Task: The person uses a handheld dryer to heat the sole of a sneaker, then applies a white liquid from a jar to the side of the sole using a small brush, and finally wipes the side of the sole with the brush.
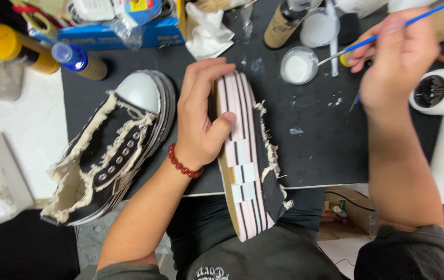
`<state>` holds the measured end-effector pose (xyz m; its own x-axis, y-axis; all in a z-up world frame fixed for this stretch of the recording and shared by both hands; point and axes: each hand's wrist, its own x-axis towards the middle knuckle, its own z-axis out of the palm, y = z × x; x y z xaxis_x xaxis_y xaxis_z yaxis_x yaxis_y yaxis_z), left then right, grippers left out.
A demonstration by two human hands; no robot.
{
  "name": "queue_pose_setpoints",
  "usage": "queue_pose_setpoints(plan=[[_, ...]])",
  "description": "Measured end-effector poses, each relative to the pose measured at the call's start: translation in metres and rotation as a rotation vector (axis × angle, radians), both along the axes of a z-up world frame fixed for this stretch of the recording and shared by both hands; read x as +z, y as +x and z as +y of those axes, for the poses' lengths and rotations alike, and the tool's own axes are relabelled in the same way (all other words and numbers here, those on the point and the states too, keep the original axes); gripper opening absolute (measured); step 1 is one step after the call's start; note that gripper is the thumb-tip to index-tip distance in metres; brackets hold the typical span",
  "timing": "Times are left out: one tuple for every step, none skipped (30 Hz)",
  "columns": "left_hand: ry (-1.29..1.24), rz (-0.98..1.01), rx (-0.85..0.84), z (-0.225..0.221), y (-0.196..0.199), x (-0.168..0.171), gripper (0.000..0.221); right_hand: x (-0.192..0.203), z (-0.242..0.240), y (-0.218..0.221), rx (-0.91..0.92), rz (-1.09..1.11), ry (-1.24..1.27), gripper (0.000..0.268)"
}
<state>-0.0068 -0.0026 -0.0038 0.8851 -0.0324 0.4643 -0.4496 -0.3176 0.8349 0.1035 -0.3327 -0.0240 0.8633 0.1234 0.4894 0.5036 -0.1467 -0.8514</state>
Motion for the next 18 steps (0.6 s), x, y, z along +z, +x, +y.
queue_pose_setpoints(plan=[[0.003,0.009,-0.003,-0.001,0.002,0.001,0.055,0.001,0.003,0.0,-0.009,-0.014,-0.025,0.027],[0.008,0.025,-0.005,0.0,0.001,0.003,0.055,0.002,0.007,-0.001,-0.02,-0.024,-0.046,0.027],[0.014,0.04,-0.008,-0.001,0.002,0.004,0.055,0.005,0.013,-0.003,-0.035,-0.021,-0.065,0.027],[0.018,0.053,-0.008,-0.001,0.003,0.005,0.058,0.004,0.017,-0.006,-0.042,-0.022,-0.093,0.026],[0.023,0.066,-0.009,-0.001,0.003,0.006,0.062,0.003,0.02,-0.008,-0.049,-0.024,-0.121,0.025],[0.026,0.08,-0.007,-0.001,0.003,0.006,0.065,0.005,0.022,-0.012,-0.047,-0.035,-0.164,0.022],[0.036,0.093,-0.011,-0.001,0.004,0.007,0.064,0.006,0.025,-0.013,-0.048,-0.058,-0.21,0.021],[0.045,0.107,-0.013,0.0,0.004,0.008,0.063,0.007,0.028,-0.014,-0.046,-0.081,-0.258,0.02],[0.053,0.12,-0.016,0.0,0.004,0.009,0.062,0.008,0.031,-0.015,-0.046,-0.117,-0.31,0.019],[0.055,0.155,-0.031,0.001,0.004,0.011,0.061,0.009,0.033,-0.015,-0.045,-0.154,-0.363,0.018],[0.057,0.191,-0.047,0.002,0.005,0.014,0.061,0.011,0.035,-0.016,-0.045,-0.161,-0.387,0.019],[0.059,0.225,-0.061,0.003,0.005,0.016,0.06,0.012,0.037,-0.016,-0.043,-0.169,-0.412,0.019],[0.036,0.276,-0.077,0.005,0.005,0.019,0.06,0.013,0.038,-0.016,-0.04,-0.178,-0.436,0.019],[0.013,0.329,-0.091,0.007,0.005,0.022,0.06,0.014,0.04,-0.016,-0.038,-0.176,-0.441,0.018],[-0.011,0.382,-0.106,0.009,0.005,0.024,0.059,0.014,0.042,-0.016,-0.037,-0.175,-0.446,0.016],[-0.003,0.37,-0.118,0.01,0.005,0.025,0.06,0.014,0.043,-0.016,-0.034,-0.173,-0.451,0.015],[0.004,0.358,-0.129,0.011,0.006,0.025,0.06,0.015,0.043,-0.016,-0.022,-0.175,-0.461,0.017],[0.012,0.345,-0.14,0.012,0.006,0.025,0.061,0.015,0.044,-0.016,-0.011,-0.177,-0.472,0.019]])
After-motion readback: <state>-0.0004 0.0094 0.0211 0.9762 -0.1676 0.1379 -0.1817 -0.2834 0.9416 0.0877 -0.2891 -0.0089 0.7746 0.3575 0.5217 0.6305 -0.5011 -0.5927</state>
